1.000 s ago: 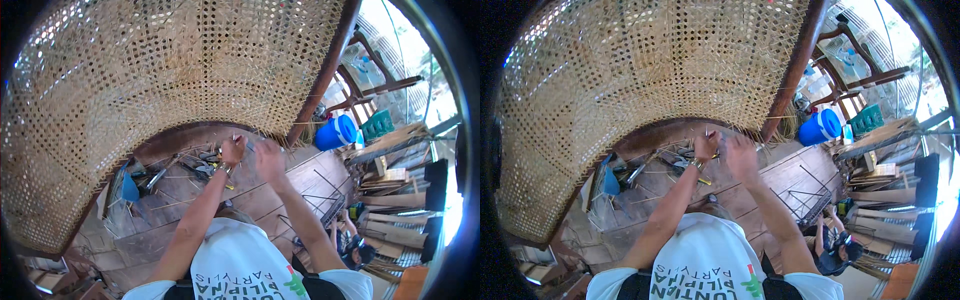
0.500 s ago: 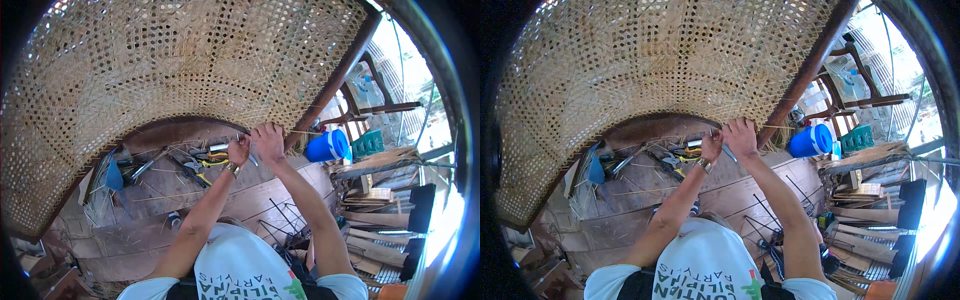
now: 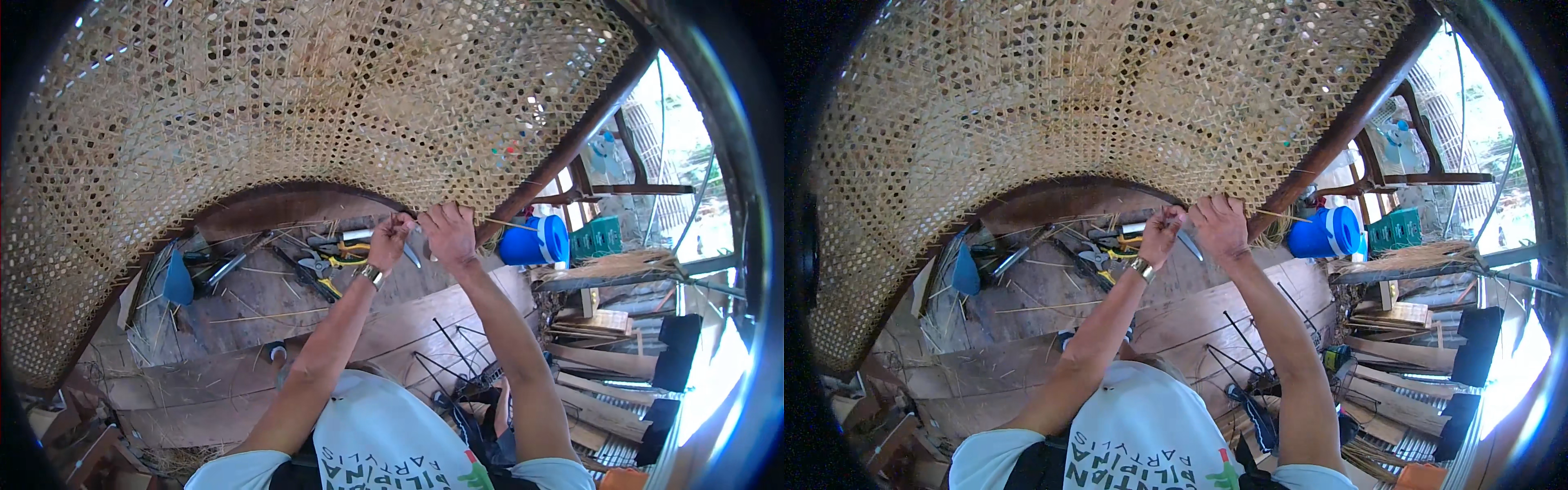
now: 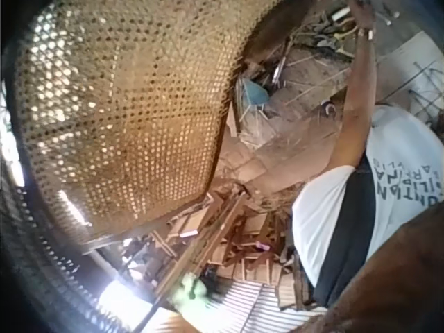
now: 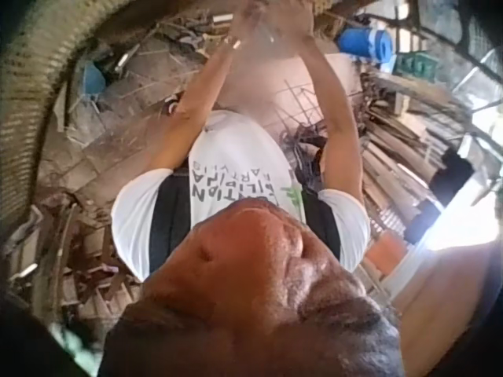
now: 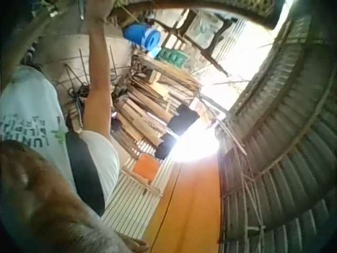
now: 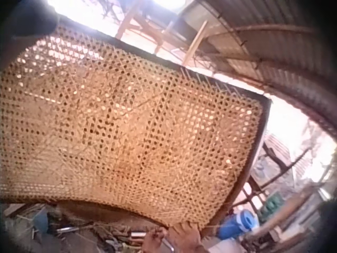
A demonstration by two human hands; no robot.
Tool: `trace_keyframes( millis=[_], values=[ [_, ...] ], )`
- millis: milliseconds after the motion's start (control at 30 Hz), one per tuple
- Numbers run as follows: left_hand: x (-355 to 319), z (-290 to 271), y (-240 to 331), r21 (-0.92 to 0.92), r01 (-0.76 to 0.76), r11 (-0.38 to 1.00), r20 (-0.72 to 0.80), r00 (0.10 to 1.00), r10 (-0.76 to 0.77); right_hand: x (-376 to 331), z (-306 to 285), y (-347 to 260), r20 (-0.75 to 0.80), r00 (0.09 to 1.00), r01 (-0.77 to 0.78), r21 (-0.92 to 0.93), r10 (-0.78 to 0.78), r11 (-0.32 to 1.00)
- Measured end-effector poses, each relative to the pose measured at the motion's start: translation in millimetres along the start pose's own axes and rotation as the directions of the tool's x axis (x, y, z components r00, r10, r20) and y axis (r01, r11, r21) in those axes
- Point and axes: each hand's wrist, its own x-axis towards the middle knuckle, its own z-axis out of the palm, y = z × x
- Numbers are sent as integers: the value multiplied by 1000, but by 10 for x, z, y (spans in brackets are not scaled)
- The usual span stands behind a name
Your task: Weaving and repairing the rattan mesh on a wooden chair back using rattan strips and tools.
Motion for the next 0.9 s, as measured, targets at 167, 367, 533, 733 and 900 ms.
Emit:
trace_keyframes(
  millis=[167,367,533,733,900],
  values=[
    [-1,191,65,-291,340,894,-14,933,-360,-140,46,102,72,996,55,-76,-49,996],
    [80,312,-37,-295,154,943,-273,932,-238,-39,74,65,54,995,84,6,-84,996],
    [14,408,33,-164,157,974,-306,931,-201,-10,125,11,71,995,64,-5,-64,998],
    [-130,433,280,5,198,980,-256,948,-190,-76,161,78,82,995,63,-5,-63,998],
    [-177,461,299,-58,159,986,-262,950,-169,47,24,5,47,997,53,32,-54,998]
  ],
)
